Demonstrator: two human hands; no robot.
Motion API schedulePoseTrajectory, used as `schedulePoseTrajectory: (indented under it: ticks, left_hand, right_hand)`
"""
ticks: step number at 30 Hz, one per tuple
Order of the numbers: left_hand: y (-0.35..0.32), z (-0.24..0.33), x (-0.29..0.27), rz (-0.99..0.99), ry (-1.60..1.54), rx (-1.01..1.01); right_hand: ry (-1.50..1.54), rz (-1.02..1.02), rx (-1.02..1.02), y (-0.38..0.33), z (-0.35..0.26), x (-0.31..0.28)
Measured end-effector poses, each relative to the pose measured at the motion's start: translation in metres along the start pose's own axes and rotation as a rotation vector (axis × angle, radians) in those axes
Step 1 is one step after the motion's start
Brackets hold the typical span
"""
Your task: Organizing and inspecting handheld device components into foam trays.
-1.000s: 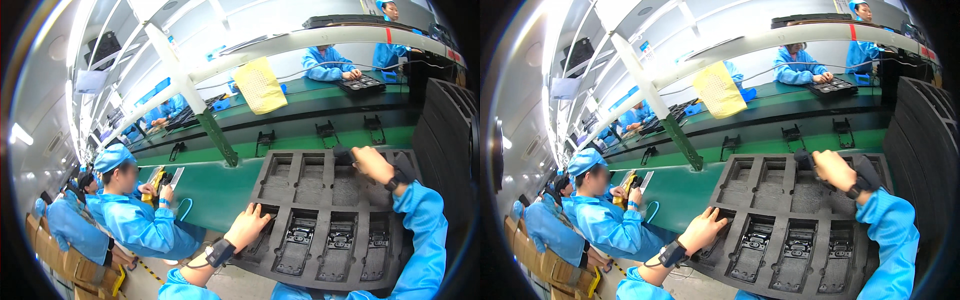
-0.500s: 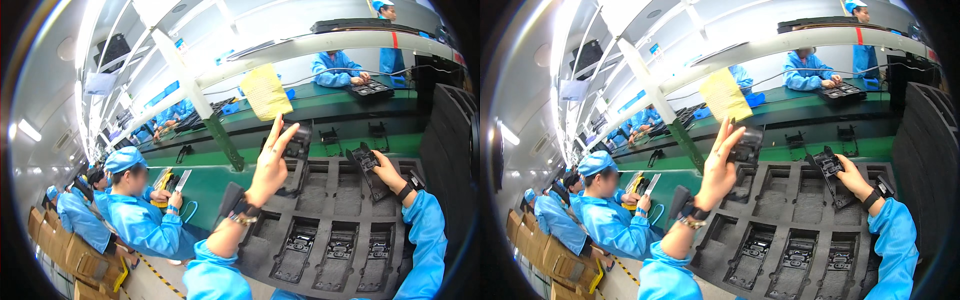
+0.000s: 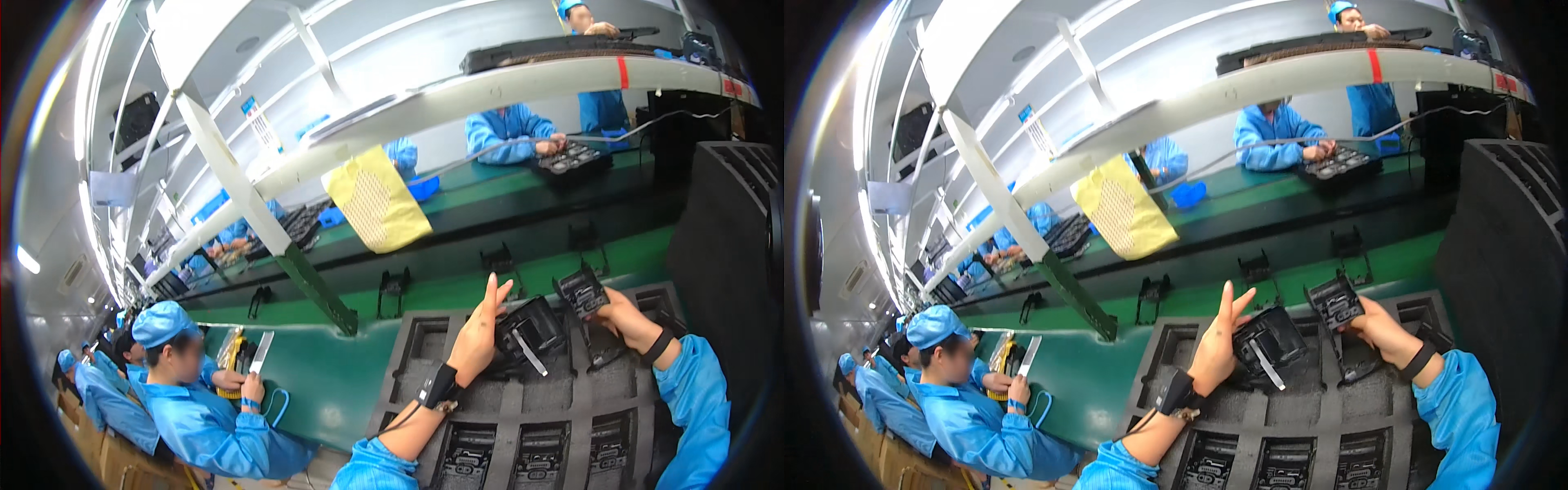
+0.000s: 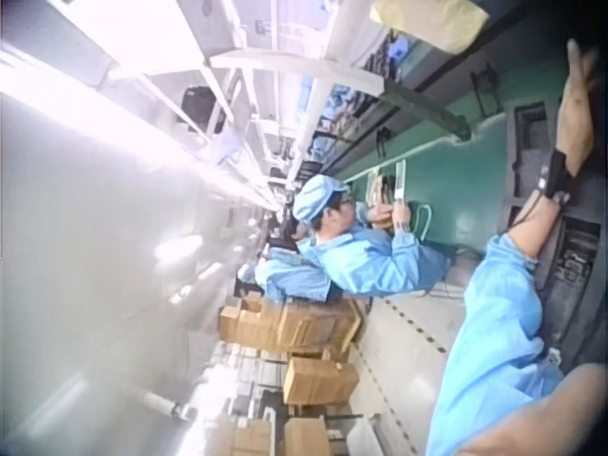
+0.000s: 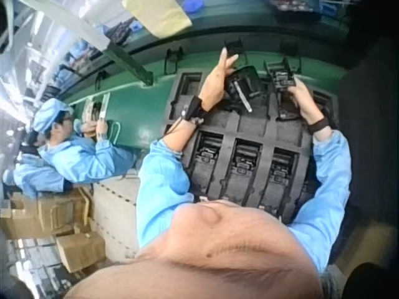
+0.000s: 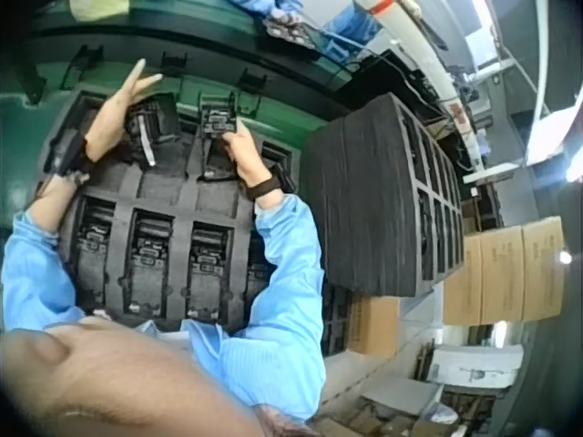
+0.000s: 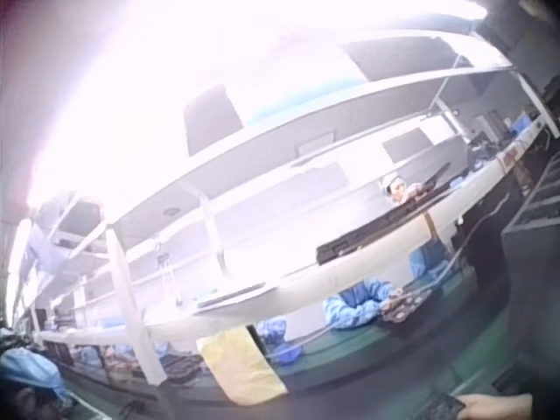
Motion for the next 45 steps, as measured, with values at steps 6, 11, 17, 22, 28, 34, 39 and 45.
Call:
schedulePoseTrajectory:
  ticks: [6, 11, 17, 22, 28, 34, 39, 45]
  left_hand:
    - [-0.005, -0.02, 0.004, -0.16, 0.393, -0.06]
    - [-0.01, -0.02, 0.025, -0.184, 0.604, -0.015]
    - [-0.016, -0.015, 0.034, -0.193, 0.649, 0.026]
    - [-0.013, -0.015, 0.008, -0.009, 0.306, -0.077]
    - [-0.025, -0.056, -0.021, 0.303, -0.048, -0.456]
    - [-0.032, -0.093, -0.009, 0.291, -0.742, -0.566]
    - [-0.027, -0.079, -0.011, 0.225, -0.952, -0.517]
    - [-0.012, -0.044, -0.022, 0.146, -1.011, -0.485]
  right_hand:
    - [0.096, 0.014, -0.052, 0.009, -0.006, 0.01]
    - [0.099, -0.009, -0.035, 0.017, -0.006, 0.004]
    - [0.065, -0.073, -0.04, 0.028, -0.008, 0.009]
    - [0.067, -0.04, -0.076, 0.02, -0.008, 0.006]
    - [0.086, 0.054, -0.312, 0.005, -0.023, 0.01]
    - [0.494, -0.09, -0.247, -0.012, -0.029, 0.063]
    - [0.469, -0.162, -0.141, -0.012, -0.013, 0.075]
    - [0.352, -0.146, -0.15, -0.011, -0.009, 0.069]
Point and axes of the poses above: each hand's wrist, its own y-axis towards the middle knuckle, its own x-axis out of the palm, z = x × y, the point moved 6 cm from there along y, towards the middle knuckle, and after that the axes turned 10 degrees about -z, right-handed, at the moved point
